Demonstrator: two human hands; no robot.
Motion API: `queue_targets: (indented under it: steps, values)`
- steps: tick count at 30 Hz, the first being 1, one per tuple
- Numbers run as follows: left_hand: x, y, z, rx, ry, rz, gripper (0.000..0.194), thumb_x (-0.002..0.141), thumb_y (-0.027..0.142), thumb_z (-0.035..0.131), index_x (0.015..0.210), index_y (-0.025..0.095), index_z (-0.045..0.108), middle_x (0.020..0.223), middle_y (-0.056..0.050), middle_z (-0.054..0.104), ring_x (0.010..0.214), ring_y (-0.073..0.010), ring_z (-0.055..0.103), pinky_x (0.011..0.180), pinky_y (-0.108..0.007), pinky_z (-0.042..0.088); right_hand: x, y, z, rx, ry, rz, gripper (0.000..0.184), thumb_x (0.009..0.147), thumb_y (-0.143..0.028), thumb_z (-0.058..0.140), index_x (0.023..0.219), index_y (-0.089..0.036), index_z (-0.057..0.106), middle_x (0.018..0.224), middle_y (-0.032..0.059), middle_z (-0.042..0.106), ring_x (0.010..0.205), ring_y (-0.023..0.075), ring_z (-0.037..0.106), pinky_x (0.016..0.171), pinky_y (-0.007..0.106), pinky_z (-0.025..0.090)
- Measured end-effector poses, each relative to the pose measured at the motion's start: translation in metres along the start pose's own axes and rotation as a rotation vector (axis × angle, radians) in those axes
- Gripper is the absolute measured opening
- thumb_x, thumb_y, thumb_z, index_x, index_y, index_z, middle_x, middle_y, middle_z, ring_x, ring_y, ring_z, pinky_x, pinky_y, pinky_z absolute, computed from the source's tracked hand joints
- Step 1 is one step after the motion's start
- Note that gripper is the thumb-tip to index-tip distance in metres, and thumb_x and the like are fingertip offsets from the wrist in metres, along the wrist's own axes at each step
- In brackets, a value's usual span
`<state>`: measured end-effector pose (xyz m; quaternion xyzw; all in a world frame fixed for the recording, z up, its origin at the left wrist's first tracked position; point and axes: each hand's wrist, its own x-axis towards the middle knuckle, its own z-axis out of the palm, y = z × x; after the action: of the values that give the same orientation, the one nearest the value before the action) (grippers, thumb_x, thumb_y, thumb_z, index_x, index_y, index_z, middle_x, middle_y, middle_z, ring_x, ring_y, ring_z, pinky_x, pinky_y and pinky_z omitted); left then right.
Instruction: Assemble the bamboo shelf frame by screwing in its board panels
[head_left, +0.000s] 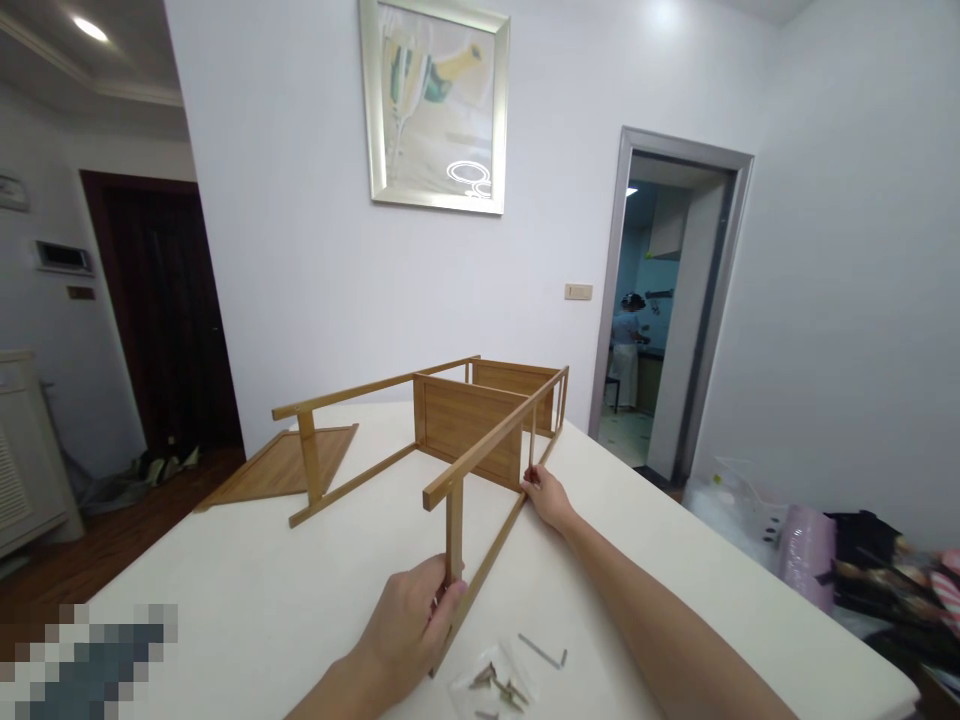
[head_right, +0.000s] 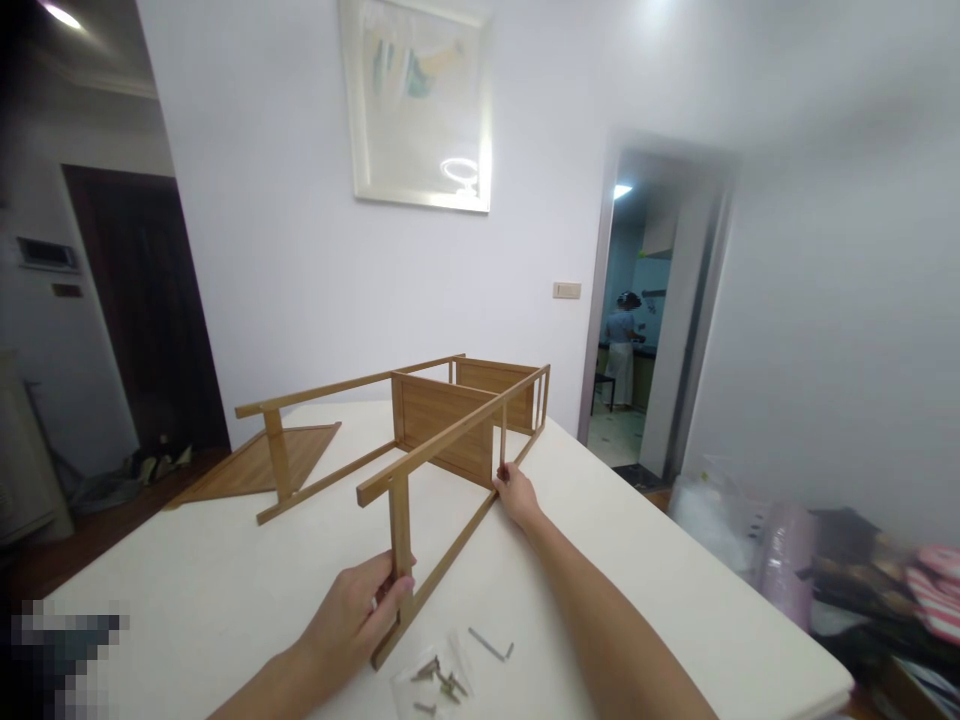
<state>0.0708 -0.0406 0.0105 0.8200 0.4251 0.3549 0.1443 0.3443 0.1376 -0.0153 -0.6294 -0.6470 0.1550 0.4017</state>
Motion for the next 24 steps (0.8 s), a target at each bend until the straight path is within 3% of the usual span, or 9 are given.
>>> queue_targets:
  steps: [8, 17, 24]
  values:
    - [-0.001, -0.010, -0.007, 0.075, 0.066, 0.127, 0.025, 0.096, 0.028, 0.036, 0.087, 0.019, 0.057, 0.067, -0.001, 0.058, 0.056, -0.0147, 0.054, 0.058, -0.027, 0.039, -0.011, 0.009, -0.007, -0.112, -0.004, -0.031, 0.008, 0.086, -0.023, 0.055, 0.090, -0.020, 0.060, 0.093, 0.0070, 0.069, 0.087, 0.0202, 0.064, 0.078, 0.028, 0.043]
    - [-0.003, -0.011, -0.008, 0.066, 0.082, 0.166, 0.025, 0.095, 0.025, 0.036, 0.079, 0.019, 0.055, 0.060, 0.000, 0.054, 0.051, -0.0138, 0.051, 0.054, -0.027, 0.036, -0.032, 0.014, -0.029, -0.194, 0.017, -0.031, 0.007, 0.088, -0.025, 0.053, 0.090, -0.019, 0.058, 0.094, 0.0081, 0.069, 0.087, 0.0203, 0.063, 0.078, 0.028, 0.043]
    - [-0.002, -0.029, -0.012, 0.041, 0.140, 0.129, 0.021, 0.092, 0.024, 0.039, 0.083, 0.020, 0.057, 0.061, 0.001, 0.058, 0.052, -0.0149, 0.055, 0.055, -0.027, 0.040, -0.051, 0.012, -0.035, -0.261, 0.041, -0.029, 0.011, 0.091, -0.027, 0.051, 0.091, -0.018, 0.056, 0.094, 0.0101, 0.066, 0.087, 0.0215, 0.061, 0.078, 0.029, 0.042]
